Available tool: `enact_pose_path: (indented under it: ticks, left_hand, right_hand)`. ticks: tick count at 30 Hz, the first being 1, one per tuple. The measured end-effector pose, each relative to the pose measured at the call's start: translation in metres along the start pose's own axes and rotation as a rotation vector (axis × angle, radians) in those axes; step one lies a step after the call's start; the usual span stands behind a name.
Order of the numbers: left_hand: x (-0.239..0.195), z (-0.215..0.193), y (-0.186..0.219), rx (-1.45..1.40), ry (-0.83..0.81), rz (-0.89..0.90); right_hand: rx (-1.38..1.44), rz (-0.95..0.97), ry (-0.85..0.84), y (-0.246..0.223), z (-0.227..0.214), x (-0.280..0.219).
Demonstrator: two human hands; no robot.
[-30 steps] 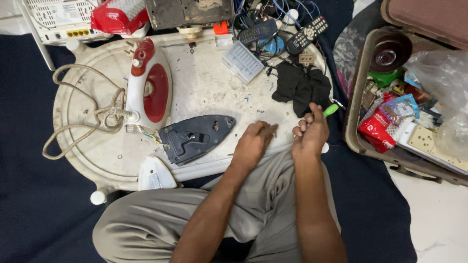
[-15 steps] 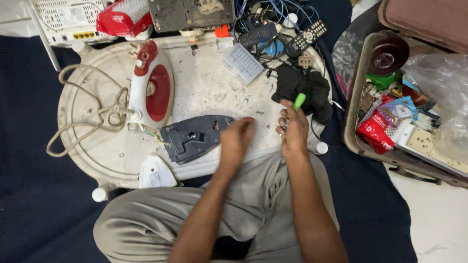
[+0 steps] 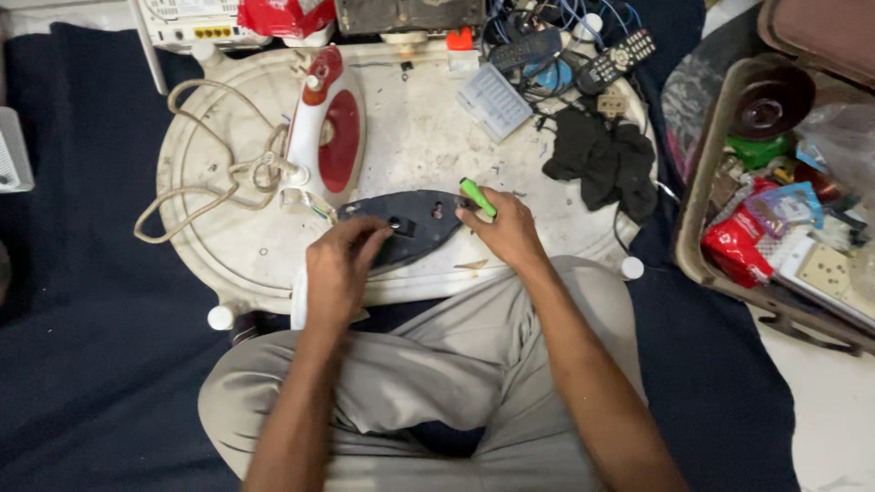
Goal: The person repairs a disassembled electric iron by hand, using a green-handled screwdriver to adjust internal wiring and components. They manipulate wires and parts inside the iron's base, then reassemble the casing.
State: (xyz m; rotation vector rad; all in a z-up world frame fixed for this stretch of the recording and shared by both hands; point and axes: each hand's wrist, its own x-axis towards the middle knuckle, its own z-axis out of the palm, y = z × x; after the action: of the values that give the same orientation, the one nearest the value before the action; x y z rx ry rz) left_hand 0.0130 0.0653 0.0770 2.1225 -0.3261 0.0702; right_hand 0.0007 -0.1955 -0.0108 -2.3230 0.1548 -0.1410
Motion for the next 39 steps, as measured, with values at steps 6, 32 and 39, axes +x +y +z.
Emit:
enact_pose_path:
  ticks: [6,32,39]
  left_hand:
    - [0.012,0.028,-0.013,-0.17,0.003,-0.018]
    - [0.025,0.049,-0.046,-0.185,0.018,-0.288]
    - [0.023,0.051,-0.047,-0.118,0.053,-0.168]
  right_hand:
    - [0.092,0.045,-0.043,-0.003,-0.004,0.002]
    - [-0.072,0.056,-0.035,-0.01,0.001,0.004]
    - [-0.092,0.121,-0.03,-0.014,-0.001,0.003]
